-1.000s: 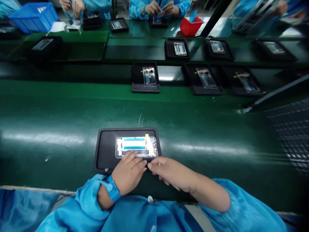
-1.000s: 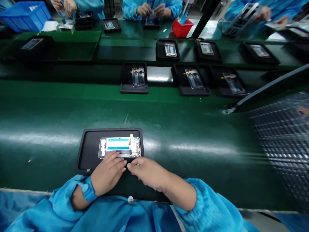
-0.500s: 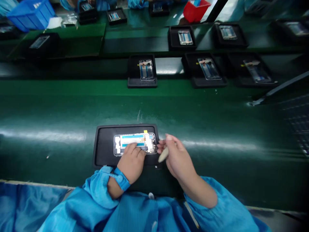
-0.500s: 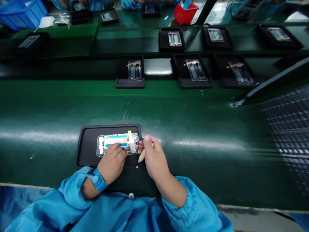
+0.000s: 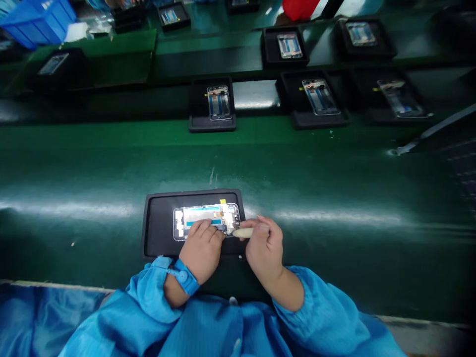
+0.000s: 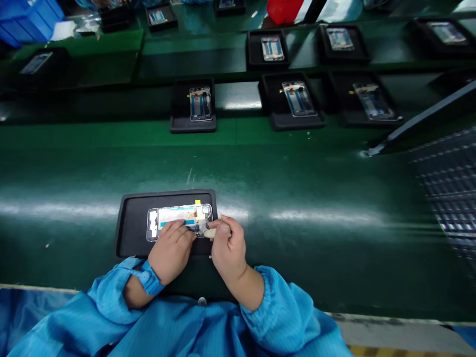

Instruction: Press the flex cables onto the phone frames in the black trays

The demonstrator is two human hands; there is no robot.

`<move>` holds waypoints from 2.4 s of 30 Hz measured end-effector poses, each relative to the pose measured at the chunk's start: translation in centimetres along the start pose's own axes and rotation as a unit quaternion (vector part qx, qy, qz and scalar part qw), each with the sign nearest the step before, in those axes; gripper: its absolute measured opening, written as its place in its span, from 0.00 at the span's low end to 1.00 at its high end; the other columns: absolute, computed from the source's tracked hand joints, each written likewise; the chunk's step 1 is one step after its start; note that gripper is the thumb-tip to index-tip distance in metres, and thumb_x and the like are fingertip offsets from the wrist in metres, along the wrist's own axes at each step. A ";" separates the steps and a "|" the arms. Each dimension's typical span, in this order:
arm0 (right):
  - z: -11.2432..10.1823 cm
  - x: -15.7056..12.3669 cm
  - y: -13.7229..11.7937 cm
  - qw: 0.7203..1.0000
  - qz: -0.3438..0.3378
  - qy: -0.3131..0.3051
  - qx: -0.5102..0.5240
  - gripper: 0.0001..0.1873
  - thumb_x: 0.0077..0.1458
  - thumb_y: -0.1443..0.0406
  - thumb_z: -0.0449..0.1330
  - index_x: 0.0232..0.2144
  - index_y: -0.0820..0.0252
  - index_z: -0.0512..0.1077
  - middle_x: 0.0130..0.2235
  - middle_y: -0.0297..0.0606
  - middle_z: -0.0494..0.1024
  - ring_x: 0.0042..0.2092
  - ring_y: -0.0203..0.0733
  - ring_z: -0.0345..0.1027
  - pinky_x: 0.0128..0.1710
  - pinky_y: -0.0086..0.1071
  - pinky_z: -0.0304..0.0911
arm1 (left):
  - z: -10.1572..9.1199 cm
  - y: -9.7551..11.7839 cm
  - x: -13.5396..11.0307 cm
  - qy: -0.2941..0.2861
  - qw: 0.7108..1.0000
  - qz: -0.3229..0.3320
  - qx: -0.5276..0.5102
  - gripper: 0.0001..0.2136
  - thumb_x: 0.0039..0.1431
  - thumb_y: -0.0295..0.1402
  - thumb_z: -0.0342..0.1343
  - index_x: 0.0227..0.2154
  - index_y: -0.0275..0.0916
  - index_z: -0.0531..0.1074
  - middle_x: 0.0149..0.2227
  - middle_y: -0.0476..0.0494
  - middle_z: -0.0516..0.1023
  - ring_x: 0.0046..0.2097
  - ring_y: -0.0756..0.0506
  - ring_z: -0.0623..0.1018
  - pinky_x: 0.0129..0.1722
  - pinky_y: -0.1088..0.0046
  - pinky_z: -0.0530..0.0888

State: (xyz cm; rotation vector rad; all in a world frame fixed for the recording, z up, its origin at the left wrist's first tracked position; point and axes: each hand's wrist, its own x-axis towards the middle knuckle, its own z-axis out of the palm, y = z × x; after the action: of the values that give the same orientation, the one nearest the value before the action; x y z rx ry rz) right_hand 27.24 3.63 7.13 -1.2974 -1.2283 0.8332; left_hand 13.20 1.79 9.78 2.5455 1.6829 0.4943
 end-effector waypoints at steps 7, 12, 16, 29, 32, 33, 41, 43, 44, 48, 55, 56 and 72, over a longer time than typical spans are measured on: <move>-0.1 -0.3 0.3 0.999 -0.044 -0.011 0.001 0.08 0.56 0.66 0.48 0.40 0.54 0.60 0.30 0.33 0.74 0.33 0.38 0.68 0.36 0.40 0.64 | 0.0 0.0 0.0 -0.011 1.000 0.001 0.000 0.08 0.55 0.25 0.47 0.31 0.35 0.71 0.31 0.44 0.74 0.43 0.42 0.70 0.48 0.62 0.63; -0.1 -0.3 0.4 0.999 -0.048 -0.005 -0.004 0.09 0.56 0.66 0.48 0.40 0.55 0.61 0.30 0.33 0.74 0.33 0.38 0.68 0.36 0.41 0.64 | 0.0 0.1 0.0 -0.010 1.000 0.000 -0.002 0.08 0.56 0.25 0.47 0.31 0.35 0.71 0.31 0.45 0.74 0.43 0.42 0.70 0.47 0.62 0.63; -0.1 -0.2 0.2 0.998 -0.059 -0.006 -0.013 0.09 0.55 0.67 0.48 0.40 0.56 0.60 0.30 0.34 0.74 0.32 0.38 0.69 0.34 0.39 0.65 | 0.0 0.1 0.0 -0.015 1.000 -0.001 -0.005 0.08 0.56 0.25 0.47 0.32 0.36 0.71 0.31 0.45 0.74 0.43 0.42 0.70 0.48 0.62 0.63; 0.7 2.2 -3.4 0.956 -0.148 -0.149 -0.205 0.15 0.56 0.62 0.45 0.24 0.58 0.67 0.23 0.39 0.74 0.26 0.40 0.69 0.27 0.32 0.65 | -0.1 -0.1 -0.1 -0.009 1.000 0.007 -0.010 0.10 0.56 0.25 0.44 0.32 0.34 0.71 0.32 0.43 0.75 0.42 0.42 0.71 0.46 0.61 0.66; 0.6 2.0 -2.5 0.990 0.059 -0.078 -0.100 0.15 0.57 0.58 0.44 0.29 0.59 0.65 0.24 0.35 0.73 0.21 0.36 0.67 0.22 0.31 0.65 | -0.5 -0.4 0.3 0.004 1.000 0.001 -0.015 0.10 0.57 0.28 0.45 0.31 0.35 0.72 0.30 0.44 0.74 0.41 0.42 0.70 0.45 0.62 0.67; 0.6 2.0 -2.3 0.991 0.111 -0.050 -0.057 0.15 0.57 0.57 0.43 0.30 0.59 0.64 0.25 0.34 0.72 0.20 0.35 0.65 0.19 0.30 0.65 | -0.6 -0.6 0.7 0.010 1.000 -0.008 -0.010 0.10 0.57 0.29 0.45 0.33 0.36 0.72 0.31 0.44 0.74 0.42 0.42 0.70 0.45 0.62 0.67; 1.0 1.9 -2.2 0.983 0.182 0.006 0.013 0.17 0.54 0.52 0.47 0.35 0.60 0.62 0.26 0.34 0.73 0.20 0.34 0.65 0.17 0.28 0.65 | -0.3 -3.2 3.8 -0.071 0.993 -0.086 0.036 0.12 0.55 0.35 0.49 0.41 0.45 0.72 0.44 0.40 0.70 0.53 0.34 0.62 0.50 0.47 0.59; 1.1 2.0 -2.3 0.984 0.180 0.000 0.003 0.17 0.54 0.53 0.47 0.35 0.60 0.63 0.26 0.35 0.73 0.20 0.34 0.65 0.18 0.29 0.65 | -0.1 -3.6 3.8 -0.077 0.993 -0.087 0.011 0.10 0.54 0.36 0.50 0.37 0.48 0.73 0.45 0.42 0.70 0.54 0.34 0.61 0.51 0.46 0.58; 1.1 2.0 -2.2 0.984 0.177 -0.004 -0.004 0.17 0.54 0.53 0.48 0.35 0.61 0.63 0.25 0.35 0.74 0.19 0.34 0.65 0.18 0.29 0.65 | -0.1 -3.7 3.7 -0.078 0.993 -0.090 -0.002 0.09 0.54 0.36 0.51 0.36 0.48 0.74 0.45 0.43 0.69 0.54 0.34 0.60 0.51 0.46 0.58; 1.2 1.9 -2.0 0.986 0.164 -0.007 -0.032 0.16 0.55 0.54 0.48 0.36 0.60 0.63 0.26 0.35 0.75 0.19 0.34 0.66 0.20 0.30 0.66 | -0.6 -3.8 3.5 -0.093 0.990 -0.102 -0.042 0.07 0.53 0.37 0.52 0.32 0.48 0.75 0.46 0.44 0.69 0.56 0.33 0.57 0.51 0.44 0.56; 1.5 2.6 -2.9 0.981 0.178 -0.023 -0.076 0.17 0.55 0.53 0.46 0.33 0.59 0.64 0.26 0.35 0.75 0.24 0.36 0.68 0.22 0.30 0.66 | -1.0 -3.7 3.8 -0.109 0.988 -0.092 -0.050 0.04 0.51 0.30 0.53 0.25 0.38 0.72 0.45 0.44 0.71 0.56 0.33 0.58 0.53 0.47 0.55; 1.6 2.8 -3.1 0.981 0.176 -0.021 -0.075 0.17 0.55 0.53 0.46 0.33 0.59 0.64 0.26 0.35 0.75 0.24 0.36 0.68 0.23 0.30 0.66 | -1.0 -3.7 3.7 -0.102 0.990 -0.089 -0.048 0.04 0.51 0.30 0.53 0.26 0.38 0.72 0.44 0.44 0.72 0.55 0.34 0.59 0.53 0.47 0.55; 3.1 2.9 -2.2 0.990 -0.014 -0.003 -0.144 0.09 0.55 0.61 0.48 0.37 0.57 0.63 0.30 0.38 0.75 0.33 0.41 0.70 0.33 0.37 0.67 | 0.1 -3.1 2.5 -0.038 0.998 0.016 0.047 0.10 0.55 0.28 0.48 0.38 0.39 0.72 0.41 0.40 0.73 0.47 0.38 0.69 0.51 0.52 0.61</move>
State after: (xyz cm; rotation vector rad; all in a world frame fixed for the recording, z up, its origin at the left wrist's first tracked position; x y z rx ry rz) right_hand 24.50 6.79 9.36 -1.5043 -1.4053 0.6562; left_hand 11.34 5.35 9.62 2.6241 1.6811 0.3214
